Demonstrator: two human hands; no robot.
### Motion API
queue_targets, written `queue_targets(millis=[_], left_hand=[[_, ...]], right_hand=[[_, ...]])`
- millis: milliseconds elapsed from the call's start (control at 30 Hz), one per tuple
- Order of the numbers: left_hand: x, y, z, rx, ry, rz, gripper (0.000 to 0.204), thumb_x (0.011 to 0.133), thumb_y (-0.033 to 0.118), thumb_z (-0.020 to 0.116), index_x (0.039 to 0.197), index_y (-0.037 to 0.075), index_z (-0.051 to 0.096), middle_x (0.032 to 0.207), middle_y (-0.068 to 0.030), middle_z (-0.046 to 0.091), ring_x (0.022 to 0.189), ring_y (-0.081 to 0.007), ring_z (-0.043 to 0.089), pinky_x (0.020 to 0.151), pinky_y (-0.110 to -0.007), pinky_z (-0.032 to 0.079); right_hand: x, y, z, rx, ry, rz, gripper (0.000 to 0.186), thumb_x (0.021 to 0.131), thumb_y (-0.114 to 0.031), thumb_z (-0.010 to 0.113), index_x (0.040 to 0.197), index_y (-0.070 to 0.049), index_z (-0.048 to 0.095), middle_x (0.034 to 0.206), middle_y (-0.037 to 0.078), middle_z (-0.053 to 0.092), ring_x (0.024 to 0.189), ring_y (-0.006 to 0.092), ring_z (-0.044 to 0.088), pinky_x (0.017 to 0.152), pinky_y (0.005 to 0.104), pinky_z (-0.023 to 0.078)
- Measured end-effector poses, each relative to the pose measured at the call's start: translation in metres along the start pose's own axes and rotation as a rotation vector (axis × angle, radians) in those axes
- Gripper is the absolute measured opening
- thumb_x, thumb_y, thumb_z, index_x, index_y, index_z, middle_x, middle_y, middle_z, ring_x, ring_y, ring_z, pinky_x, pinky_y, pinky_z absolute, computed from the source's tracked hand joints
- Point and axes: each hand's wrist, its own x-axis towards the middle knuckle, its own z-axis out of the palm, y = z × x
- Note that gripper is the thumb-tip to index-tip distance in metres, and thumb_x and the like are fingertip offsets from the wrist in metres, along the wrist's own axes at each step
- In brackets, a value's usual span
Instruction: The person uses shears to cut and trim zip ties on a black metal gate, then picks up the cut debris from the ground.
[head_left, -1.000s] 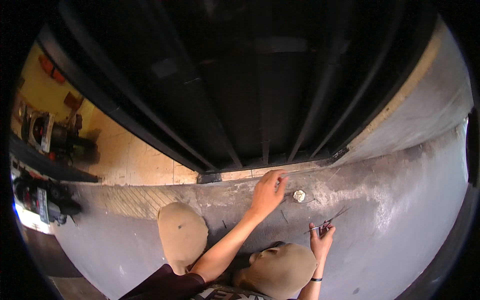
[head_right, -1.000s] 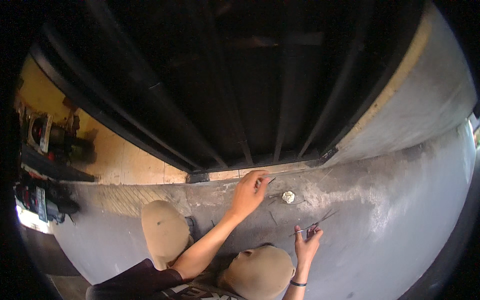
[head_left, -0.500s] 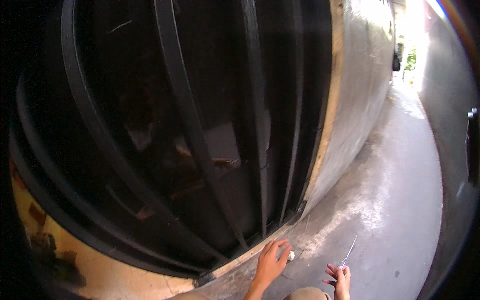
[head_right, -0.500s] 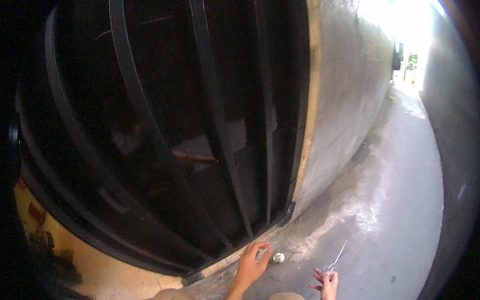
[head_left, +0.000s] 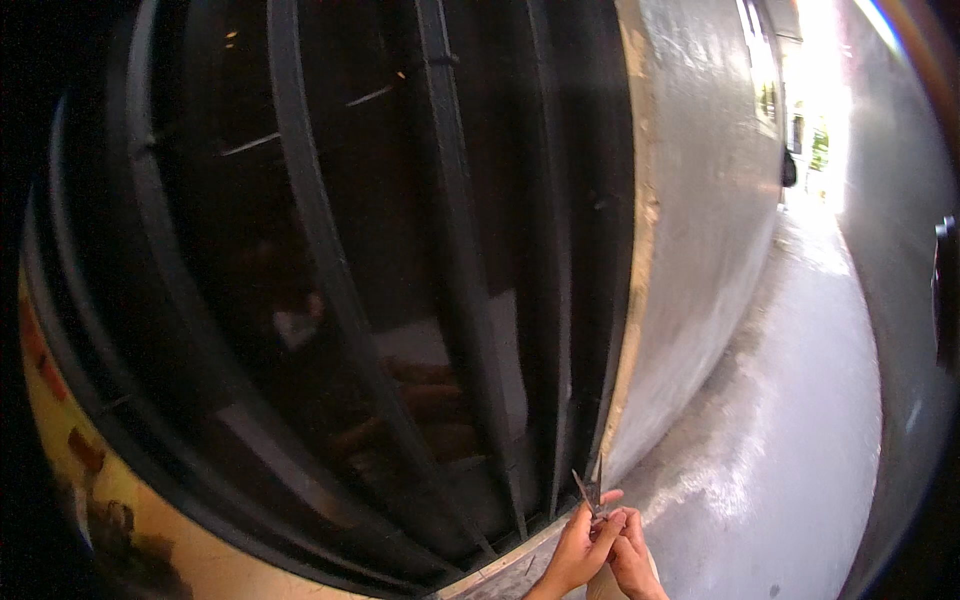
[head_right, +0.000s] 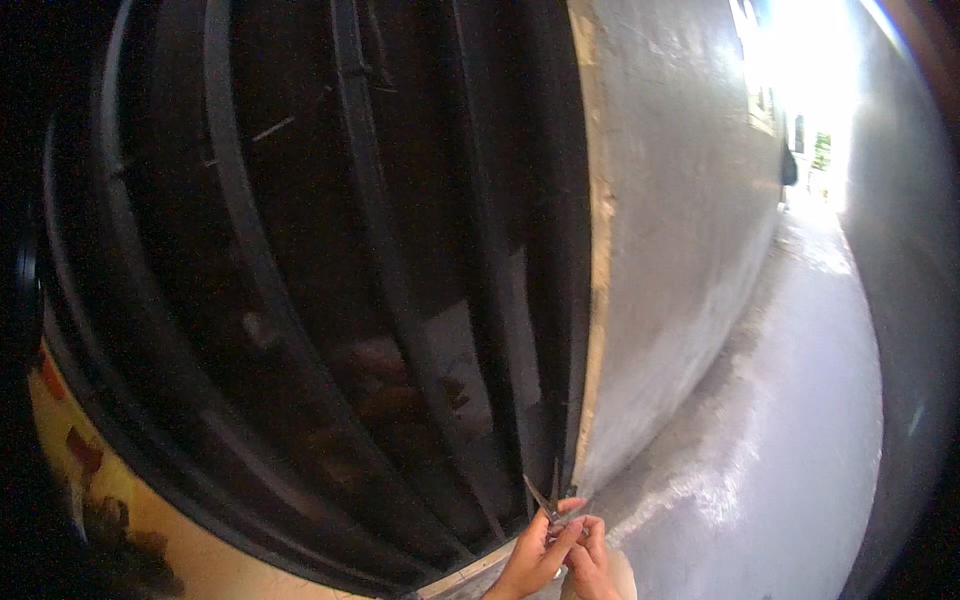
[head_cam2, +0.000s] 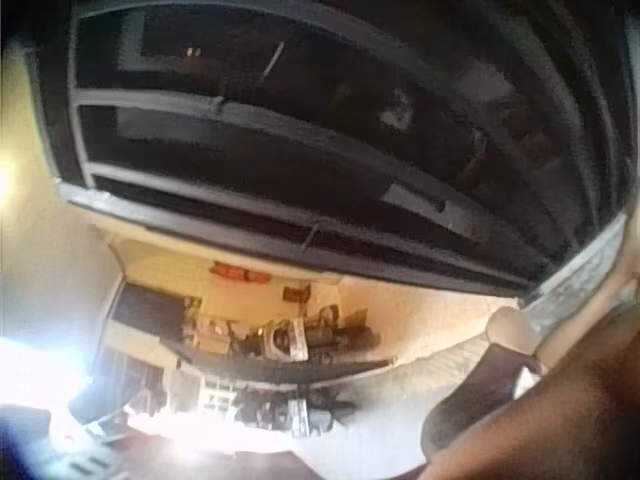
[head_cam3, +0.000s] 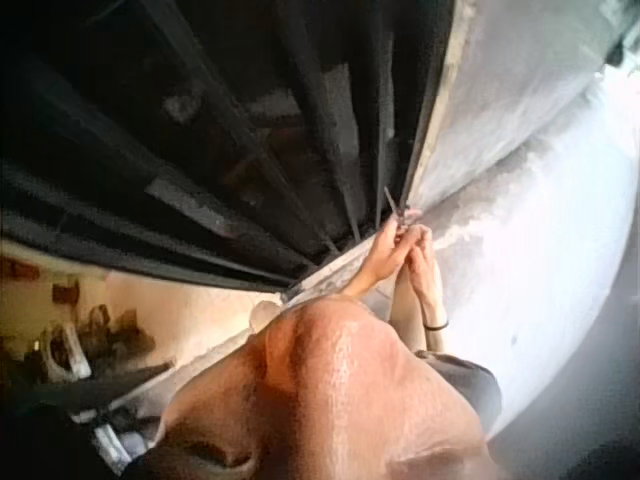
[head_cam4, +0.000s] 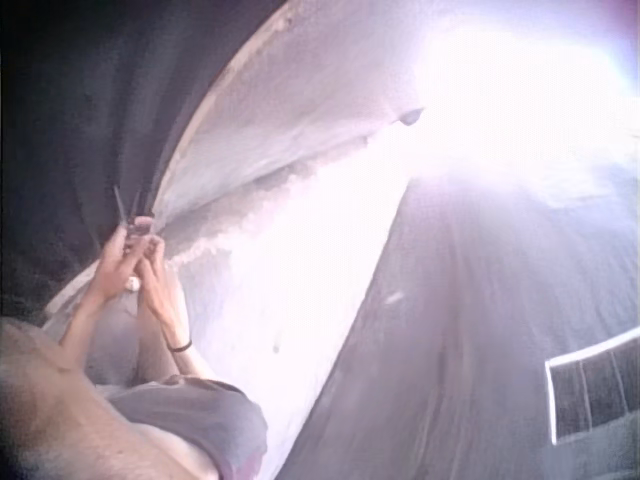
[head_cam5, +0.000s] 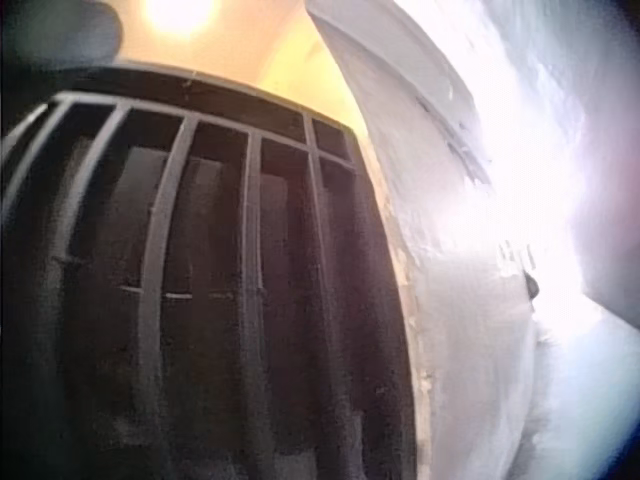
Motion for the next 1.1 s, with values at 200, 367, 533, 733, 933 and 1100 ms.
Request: queue_targets(millis=[200, 367, 533, 733, 933, 1100], left_hand=[[0.027, -0.018, 0.042, 0.376, 0.431, 0.197, 0.030, 0.111, 0.030, 0.046, 0.113, 0.008, 0.066, 0.112, -0.0039, 0.075, 0.109, -0.0256, 0.069, 0.103, -0.046, 0.045], [0.042, -0.025, 0.027, 0.768, 0.169, 0.081, 0.045, 0.109, 0.046, 0.047, 0.130, 0.011, 0.064, 0.127, -0.0072, 0.070, 0.132, -0.0281, 0.058, 0.118, -0.047, 0.032], [0.043, -0.085, 0.021, -0.015, -0.022, -0.063, 0.034, 0.106, 0.037, 0.063, 0.116, 0.005, 0.068, 0.096, -0.0083, 0.075, 0.088, -0.0135, 0.070, 0.079, -0.032, 0.056], [0.029, -0.093, 0.050, -0.026, 0.388, -0.025, 0.040, 0.104, 0.037, 0.067, 0.082, 0.004, 0.061, 0.078, -0.0037, 0.069, 0.070, -0.0081, 0.065, 0.056, -0.025, 0.048], [0.032, -0.097, 0.057, 0.375, 0.398, 0.162, 0.034, 0.103, 0.039, 0.065, 0.091, 0.007, 0.070, 0.094, -0.0089, 0.074, 0.102, -0.0269, 0.070, 0.102, -0.041, 0.045], [0.061, 0.015, 0.024, 0.915, 0.298, 0.421, 0.034, 0.089, 0.029, 0.079, 0.118, 0.013, 0.072, 0.121, -0.0041, 0.074, 0.116, -0.0334, 0.064, 0.110, -0.047, 0.044]], right_hand=[[0.025, -0.013, -0.009, 0.010, -0.159, 0.031, 0.036, 0.103, -0.020, 0.060, 0.134, -0.003, 0.054, 0.132, 0.016, 0.064, 0.116, 0.0282, 0.065, 0.097, 0.0350, 0.053], [0.033, -0.016, -0.024, -0.029, -0.288, 0.057, 0.033, 0.101, -0.016, 0.062, 0.129, -0.002, 0.055, 0.126, 0.016, 0.066, 0.111, 0.0258, 0.067, 0.092, 0.0340, 0.054], [0.031, 0.001, -0.039, -0.085, -0.372, 0.088, 0.029, 0.098, -0.013, 0.064, 0.124, -0.001, 0.056, 0.120, 0.015, 0.068, 0.105, 0.0233, 0.068, 0.088, 0.0329, 0.055], [0.015, 0.034, -0.073, -0.130, -0.419, 0.134, 0.025, 0.095, -0.008, 0.067, 0.117, 0.000, 0.058, 0.113, 0.014, 0.070, 0.098, 0.0204, 0.070, 0.082, 0.0317, 0.057], [0.016, 0.045, -0.102, -0.130, -0.367, 0.121, 0.022, 0.092, -0.003, 0.069, 0.111, 0.001, 0.059, 0.106, 0.012, 0.073, 0.092, 0.0175, 0.072, 0.077, 0.0304, 0.058], [0.062, 0.025, -0.114, -0.141, -0.214, -0.009, 0.027, 0.080, 0.005, 0.082, 0.100, 0.002, 0.065, 0.087, 0.006, 0.074, 0.078, 0.0106, 0.072, 0.071, 0.0244, 0.056]])
